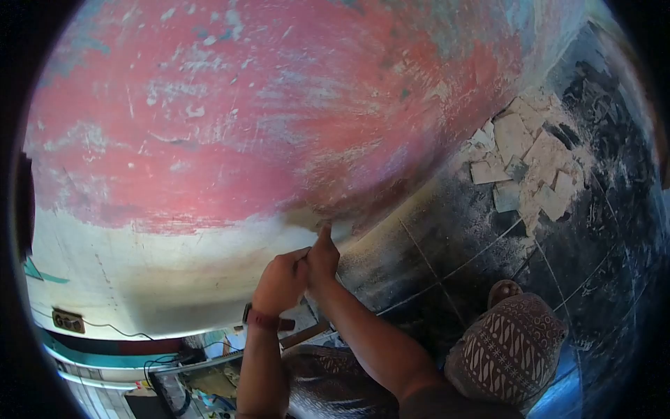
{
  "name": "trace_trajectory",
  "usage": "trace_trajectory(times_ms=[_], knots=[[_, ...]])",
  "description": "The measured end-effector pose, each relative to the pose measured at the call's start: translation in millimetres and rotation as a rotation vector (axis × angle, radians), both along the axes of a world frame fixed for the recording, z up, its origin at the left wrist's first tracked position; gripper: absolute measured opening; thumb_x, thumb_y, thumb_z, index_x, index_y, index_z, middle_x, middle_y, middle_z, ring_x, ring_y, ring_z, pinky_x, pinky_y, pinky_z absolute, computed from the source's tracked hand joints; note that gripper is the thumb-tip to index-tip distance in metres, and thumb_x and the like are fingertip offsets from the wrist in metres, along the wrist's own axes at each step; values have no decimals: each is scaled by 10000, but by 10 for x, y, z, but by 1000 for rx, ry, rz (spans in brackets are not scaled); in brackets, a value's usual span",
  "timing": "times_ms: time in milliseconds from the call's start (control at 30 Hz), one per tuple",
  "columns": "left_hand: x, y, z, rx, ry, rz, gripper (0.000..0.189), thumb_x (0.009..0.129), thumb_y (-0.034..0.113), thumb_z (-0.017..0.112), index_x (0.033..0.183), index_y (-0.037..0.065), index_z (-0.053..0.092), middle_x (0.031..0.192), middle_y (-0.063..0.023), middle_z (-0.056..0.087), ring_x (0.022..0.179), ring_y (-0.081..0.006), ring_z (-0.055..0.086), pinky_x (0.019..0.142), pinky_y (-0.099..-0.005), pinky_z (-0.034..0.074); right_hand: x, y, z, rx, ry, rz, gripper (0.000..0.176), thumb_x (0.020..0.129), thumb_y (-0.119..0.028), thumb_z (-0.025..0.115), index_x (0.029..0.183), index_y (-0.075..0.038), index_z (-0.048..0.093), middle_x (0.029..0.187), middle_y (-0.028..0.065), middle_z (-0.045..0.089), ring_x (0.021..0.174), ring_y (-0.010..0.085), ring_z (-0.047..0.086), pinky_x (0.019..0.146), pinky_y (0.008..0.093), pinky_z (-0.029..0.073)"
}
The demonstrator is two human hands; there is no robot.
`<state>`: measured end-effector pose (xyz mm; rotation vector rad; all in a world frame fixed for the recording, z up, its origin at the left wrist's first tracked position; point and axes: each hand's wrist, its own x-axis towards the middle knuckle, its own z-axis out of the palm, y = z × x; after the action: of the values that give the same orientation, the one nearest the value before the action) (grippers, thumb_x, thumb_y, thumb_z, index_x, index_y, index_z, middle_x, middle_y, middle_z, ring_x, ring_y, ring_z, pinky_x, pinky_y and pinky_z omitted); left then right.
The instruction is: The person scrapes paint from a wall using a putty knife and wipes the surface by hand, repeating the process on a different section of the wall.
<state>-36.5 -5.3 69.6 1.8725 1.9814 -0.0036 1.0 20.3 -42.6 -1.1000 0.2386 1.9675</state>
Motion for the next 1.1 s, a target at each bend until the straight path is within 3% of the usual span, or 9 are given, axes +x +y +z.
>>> trace_trajectory(times_ms=[167, 367, 467, 567, 667, 800, 867, 1067, 1100], knots=[[129, 64, -84, -44, 141, -27, 308, 944, 179, 525, 1095, -8, 719, 935, -321, 685, 902, -502, 670, 811, -541, 536, -32, 31, -151, -91, 259, -71, 734, 1067, -639, 412, 1224, 41, 638, 1107, 155, 676, 997, 259, 676, 866, 385, 542], [-113, 68, -219, -40, 25, -16, 297, 946, 177, 525, 1061, -15, 721, 917, -327, 678, 885, -510, 664, 809, -546, 530, -254, 17, -294, 4, -102, -31, 727, 1073, -626, 405, 1201, 48, 646, 1100, 151, 681, 981, 266, 672, 862, 406, 537], [-19, 84, -222, -68, 96, -28, 309, 945, 166, 521, 1096, -15, 721, 911, -327, 678, 892, -509, 668, 816, -530, 535, -132, 65, -326, -143, 138, -29, 710, 1087, -591, 406, 1245, 59, 644, 1116, 160, 687, 999, 265, 664, 902, 399, 520], [167, 3, 37, 60, 64, -56, 312, 943, 166, 517, 1098, -13, 721, 913, -328, 678, 896, -509, 669, 817, -526, 536, 9, 33, -19, -12, 205, -87, 707, 1093, -577, 396, 1282, 61, 636, 1133, 179, 688, 1003, 274, 672, 904, 403, 528], [-13, 0, -52, 21, -56, -22, 313, 943, 169, 516, 1103, -9, 718, 926, -329, 679, 898, -509, 668, 816, -531, 533, -85, -12, 4, 83, -116, -94, 695, 1097, -573, 391, 1237, 57, 649, 1120, 167, 689, 988, 267, 674, 882, 401, 535], [-145, 114, -361, -123, 50, -63, 307, 951, 202, 524, 1085, 18, 729, 940, -302, 699, 913, -499, 672, 835, -565, 532, -130, 47, -334, -40, 35, -54, 701, 1094, -585, 401, 1220, 56, 657, 1121, 166, 689, 988, 263, 668, 875, 395, 531], [87, 79, -104, -56, 97, -67, 314, 940, 178, 521, 1120, 11, 718, 939, -317, 686, 910, -507, 669, 821, -539, 534, -94, 55, -349, -52, 164, -45, 705, 1091, -591, 410, 1225, 56, 657, 1128, 170, 689, 991, 268, 670, 878, 391, 530], [-144, 102, -383, -59, 30, -53, 313, 934, 166, 524, 1130, 21, 721, 929, -326, 675, 906, -507, 668, 807, -538, 531, -124, 90, -272, -58, -145, -4, 730, 1083, -631, 381, 1170, 39, 656, 1070, 148, 683, 983, 254, 671, 858, 385, 536], [-129, 178, -401, -86, 49, -62, 319, 935, 164, 525, 1143, 24, 722, 929, -325, 676, 905, -505, 668, 805, -535, 532, -53, 104, -232, -116, -47, 11, 731, 1080, -632, 388, 1183, 40, 655, 1076, 151, 683, 992, 253, 667, 861, 385, 533]])
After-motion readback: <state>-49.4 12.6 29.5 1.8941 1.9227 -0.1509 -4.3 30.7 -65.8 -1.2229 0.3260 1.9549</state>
